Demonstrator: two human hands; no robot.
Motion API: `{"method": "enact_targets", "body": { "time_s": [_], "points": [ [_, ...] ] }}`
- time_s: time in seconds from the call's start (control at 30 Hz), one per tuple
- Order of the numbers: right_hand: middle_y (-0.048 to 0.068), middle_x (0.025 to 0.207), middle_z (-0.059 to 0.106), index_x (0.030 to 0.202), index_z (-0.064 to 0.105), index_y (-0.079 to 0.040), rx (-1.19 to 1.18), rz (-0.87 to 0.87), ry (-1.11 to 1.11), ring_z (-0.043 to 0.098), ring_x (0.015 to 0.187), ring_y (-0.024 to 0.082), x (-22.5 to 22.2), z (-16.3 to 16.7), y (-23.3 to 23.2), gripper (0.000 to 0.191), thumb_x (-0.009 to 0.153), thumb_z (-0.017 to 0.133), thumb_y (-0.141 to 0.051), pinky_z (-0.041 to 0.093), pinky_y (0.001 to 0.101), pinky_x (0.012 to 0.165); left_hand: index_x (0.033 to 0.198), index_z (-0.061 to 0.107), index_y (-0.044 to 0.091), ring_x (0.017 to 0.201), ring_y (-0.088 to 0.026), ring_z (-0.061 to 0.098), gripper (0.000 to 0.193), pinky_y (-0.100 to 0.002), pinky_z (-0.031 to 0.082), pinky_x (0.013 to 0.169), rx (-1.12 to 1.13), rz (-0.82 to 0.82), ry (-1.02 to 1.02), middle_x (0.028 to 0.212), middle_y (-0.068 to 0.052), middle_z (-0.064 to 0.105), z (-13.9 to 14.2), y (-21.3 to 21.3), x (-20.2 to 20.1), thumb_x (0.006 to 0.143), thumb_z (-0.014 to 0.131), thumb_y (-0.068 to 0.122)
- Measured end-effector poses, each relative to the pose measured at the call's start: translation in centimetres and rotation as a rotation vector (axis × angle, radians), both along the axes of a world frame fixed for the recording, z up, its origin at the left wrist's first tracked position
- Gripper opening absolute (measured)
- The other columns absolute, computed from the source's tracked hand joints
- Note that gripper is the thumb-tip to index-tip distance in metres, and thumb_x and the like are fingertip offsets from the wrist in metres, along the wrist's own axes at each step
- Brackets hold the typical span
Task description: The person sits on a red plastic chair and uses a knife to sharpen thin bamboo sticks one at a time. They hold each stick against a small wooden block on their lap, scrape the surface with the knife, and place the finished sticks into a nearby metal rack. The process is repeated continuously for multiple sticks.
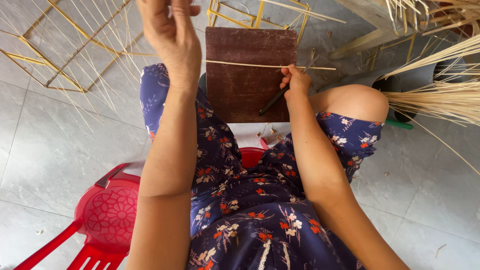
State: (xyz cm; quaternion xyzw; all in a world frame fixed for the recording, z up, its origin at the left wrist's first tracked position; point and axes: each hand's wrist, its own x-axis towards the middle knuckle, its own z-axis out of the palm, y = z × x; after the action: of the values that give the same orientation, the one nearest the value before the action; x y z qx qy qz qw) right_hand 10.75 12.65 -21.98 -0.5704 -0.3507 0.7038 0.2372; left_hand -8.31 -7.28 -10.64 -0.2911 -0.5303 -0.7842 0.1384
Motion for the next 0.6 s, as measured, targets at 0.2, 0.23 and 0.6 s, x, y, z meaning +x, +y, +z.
{"method": "enact_targets", "body": {
  "time_s": [0.2, 0.23, 0.6],
  "points": [
    [0.01, 0.079, 0.07, 0.095, 0.062, -0.011, -0.133, -0.008, 0.077, 0.05, 0.05, 0.013, 1.9, -0.8, -0.8, 0.008, 0.097, 0.067, -0.017, 0.039, 0.0299, 0.044, 0.109, 0.07, 0.005, 0.077, -0.006, 0.059, 0.007, -0.022, 0.048, 0.063, -0.193, -0.069, -0.031, 0.092, -0.002, 0.069, 1.4, 0.5, 2.5, 0.111, 0.066, 0.011],
    [0.01, 0.079, 0.071, 0.095, 0.061, -0.011, -0.166, -0.014, 0.102, 0.05, 0.05, 0.013, 2.2, -0.9, -1.0, 0.009, 0.097, 0.067, -0.018, 0.039, 0.0296, 0.044, 0.109, 0.07, 0.004, 0.075, -0.005, 0.057, 0.008, -0.022, 0.047, 0.064, -0.192, -0.122, -0.069, 0.092, -0.002, 0.069, 1.6, 0.6, 2.9, 0.111, 0.066, 0.01],
    [-0.005, 0.069, 0.054, 0.112, 0.073, -0.007, 0.053, 0.428, 0.337, 0.039, 0.047, 0.003, 6.0, 6.7, -7.9, 0.032, 0.097, 0.064, -0.035, 0.031, 0.0214, 0.04, 0.102, 0.064, 0.004, 0.067, -0.003, 0.068, 0.004, -0.019, 0.056, 0.057, -0.506, -0.489, -0.22, 0.08, 0.001, 0.071, 2.5, 1.8, 6.0, 0.101, 0.067, 0.002]
  ]
}}
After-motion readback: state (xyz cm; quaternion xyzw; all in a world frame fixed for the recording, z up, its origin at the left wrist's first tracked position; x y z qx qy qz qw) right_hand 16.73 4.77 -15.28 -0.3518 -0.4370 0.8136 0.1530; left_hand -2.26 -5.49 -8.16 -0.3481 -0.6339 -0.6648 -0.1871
